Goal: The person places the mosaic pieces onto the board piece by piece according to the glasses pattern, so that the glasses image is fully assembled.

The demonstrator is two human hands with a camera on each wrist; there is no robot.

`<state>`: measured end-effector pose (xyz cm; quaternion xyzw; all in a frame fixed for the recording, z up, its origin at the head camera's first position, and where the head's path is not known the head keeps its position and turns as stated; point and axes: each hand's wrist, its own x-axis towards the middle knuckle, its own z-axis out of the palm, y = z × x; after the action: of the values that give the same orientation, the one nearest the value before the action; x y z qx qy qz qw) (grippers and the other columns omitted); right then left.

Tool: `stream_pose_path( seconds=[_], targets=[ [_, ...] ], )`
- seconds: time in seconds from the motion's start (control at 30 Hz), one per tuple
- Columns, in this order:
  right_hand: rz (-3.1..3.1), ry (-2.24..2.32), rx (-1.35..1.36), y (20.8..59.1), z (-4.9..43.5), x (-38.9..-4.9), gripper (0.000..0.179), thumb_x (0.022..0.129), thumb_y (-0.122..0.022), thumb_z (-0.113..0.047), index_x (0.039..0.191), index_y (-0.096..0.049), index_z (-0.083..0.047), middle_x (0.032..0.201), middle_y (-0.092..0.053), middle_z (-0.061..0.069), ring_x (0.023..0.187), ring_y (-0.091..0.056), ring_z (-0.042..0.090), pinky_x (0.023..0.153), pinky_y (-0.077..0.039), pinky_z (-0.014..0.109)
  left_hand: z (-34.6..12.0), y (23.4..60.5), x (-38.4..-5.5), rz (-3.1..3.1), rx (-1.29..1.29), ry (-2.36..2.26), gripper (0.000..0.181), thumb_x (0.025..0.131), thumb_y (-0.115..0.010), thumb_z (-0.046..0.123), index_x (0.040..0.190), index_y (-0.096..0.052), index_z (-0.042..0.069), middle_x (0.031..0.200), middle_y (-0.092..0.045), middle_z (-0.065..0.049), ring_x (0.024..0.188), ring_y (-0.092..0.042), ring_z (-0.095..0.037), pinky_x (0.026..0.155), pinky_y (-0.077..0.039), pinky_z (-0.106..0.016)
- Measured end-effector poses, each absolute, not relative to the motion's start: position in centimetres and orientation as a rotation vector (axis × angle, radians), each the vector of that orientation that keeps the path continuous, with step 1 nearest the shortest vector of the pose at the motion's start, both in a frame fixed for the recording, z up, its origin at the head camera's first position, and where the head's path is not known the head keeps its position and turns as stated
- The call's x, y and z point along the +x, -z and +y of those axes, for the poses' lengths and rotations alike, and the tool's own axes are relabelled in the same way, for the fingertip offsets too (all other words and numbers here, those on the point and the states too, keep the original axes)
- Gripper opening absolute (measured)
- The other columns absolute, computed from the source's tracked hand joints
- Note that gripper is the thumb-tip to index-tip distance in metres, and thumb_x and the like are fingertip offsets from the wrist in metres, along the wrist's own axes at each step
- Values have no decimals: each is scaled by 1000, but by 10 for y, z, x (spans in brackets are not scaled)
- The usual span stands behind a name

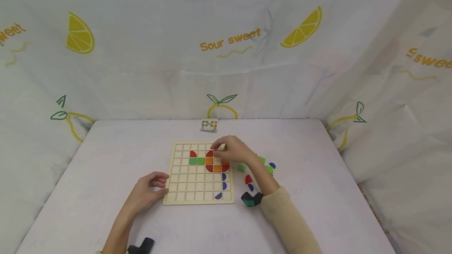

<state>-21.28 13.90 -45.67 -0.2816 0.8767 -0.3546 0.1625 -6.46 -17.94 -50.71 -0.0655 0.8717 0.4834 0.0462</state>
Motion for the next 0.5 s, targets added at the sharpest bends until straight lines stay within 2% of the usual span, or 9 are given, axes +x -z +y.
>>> stream_pose_path(
  seconds=[0.2,0.5],
  targets=[
    [2524,984,-750,457,168,-205,24,100,-77,-18,121,-80,-8,120,-80,8,93,-66,17,79,-56,24,-179,508,-65,2673,-200,-1462,39,84,-85,0,121,-75,6,105,-74,-6,95,-67,-12,87,-51,-29],
    [2530,967,-638,471,205,-196,24,96,-82,-19,119,-81,-13,116,-79,5,79,-62,15,70,-54,23,-178,508,-65,2686,-203,-1446,39,84,-85,1,121,-75,5,105,-74,-6,94,-67,-12,88,-51,-31]
  ],
)
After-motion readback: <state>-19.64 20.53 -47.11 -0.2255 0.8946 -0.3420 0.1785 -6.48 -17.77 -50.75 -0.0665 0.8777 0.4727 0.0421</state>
